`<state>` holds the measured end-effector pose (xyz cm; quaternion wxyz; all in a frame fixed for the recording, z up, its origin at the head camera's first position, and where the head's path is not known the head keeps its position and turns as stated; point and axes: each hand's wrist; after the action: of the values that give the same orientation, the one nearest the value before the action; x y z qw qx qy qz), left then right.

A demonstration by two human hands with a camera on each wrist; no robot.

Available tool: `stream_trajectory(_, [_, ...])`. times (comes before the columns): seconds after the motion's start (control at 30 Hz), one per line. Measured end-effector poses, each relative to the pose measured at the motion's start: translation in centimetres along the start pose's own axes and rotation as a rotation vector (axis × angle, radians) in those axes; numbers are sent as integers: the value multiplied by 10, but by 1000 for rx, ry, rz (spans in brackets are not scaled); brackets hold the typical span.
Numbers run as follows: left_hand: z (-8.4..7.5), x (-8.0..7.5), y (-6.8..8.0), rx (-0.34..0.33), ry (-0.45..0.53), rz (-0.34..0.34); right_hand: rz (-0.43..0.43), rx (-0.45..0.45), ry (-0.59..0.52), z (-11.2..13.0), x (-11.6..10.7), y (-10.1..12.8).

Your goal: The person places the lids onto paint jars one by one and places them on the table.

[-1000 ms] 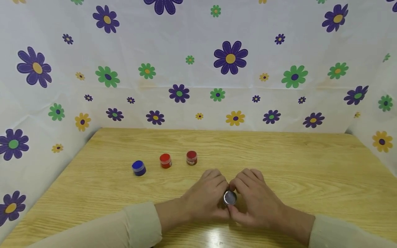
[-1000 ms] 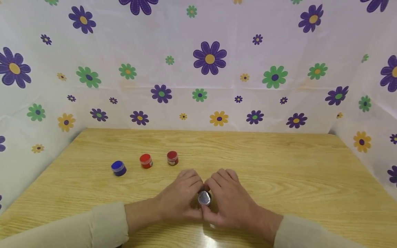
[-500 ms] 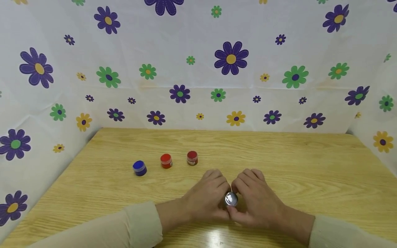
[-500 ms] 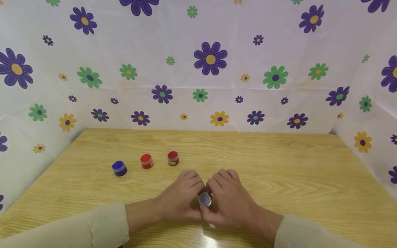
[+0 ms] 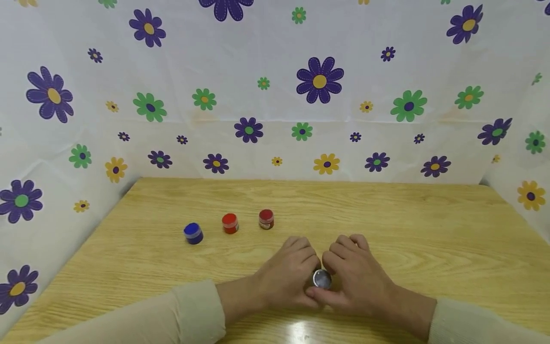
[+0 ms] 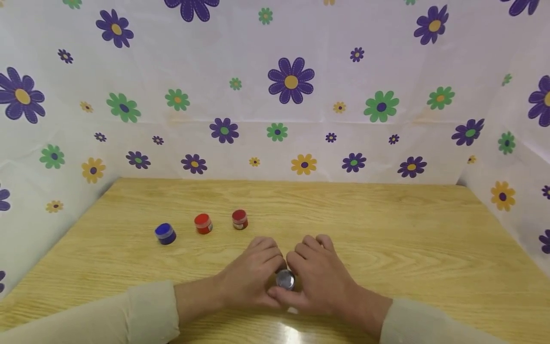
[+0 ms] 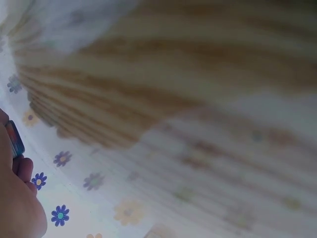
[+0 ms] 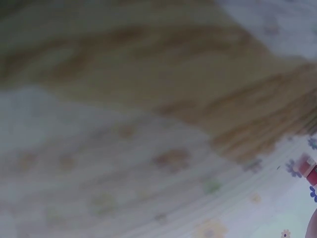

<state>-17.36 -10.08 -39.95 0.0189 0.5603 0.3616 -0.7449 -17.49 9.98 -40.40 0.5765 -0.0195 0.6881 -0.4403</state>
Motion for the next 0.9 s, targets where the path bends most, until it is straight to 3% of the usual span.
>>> stream_trajectory(0.13, [0,-1,1,-90,60,39,53,36,-24,0,-2,0])
stream_trajectory(0.27, [0,-1,1,-136,100,56,24,1,-28,-1,-1,0])
stream_trajectory(0.43, [0,0,1,-120,90,41,-22,-29,-28,-1,0,0])
stream_trajectory(0.63, [0,1,0,-90,76,15,-15,-30,-24,-1,-1,0])
stream_trajectory(0.9, [0,0,0,-79,67,31,-15,-27,-10,-1,0,0])
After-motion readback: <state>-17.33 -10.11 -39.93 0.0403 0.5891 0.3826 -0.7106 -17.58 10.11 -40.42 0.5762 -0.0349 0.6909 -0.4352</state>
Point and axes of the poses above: each hand's wrist, its own y-axis away from the middle knuckle, its own x-axis out of the palm, z = x × y, and after that the axes turned 3 degrees about -z, right-handed
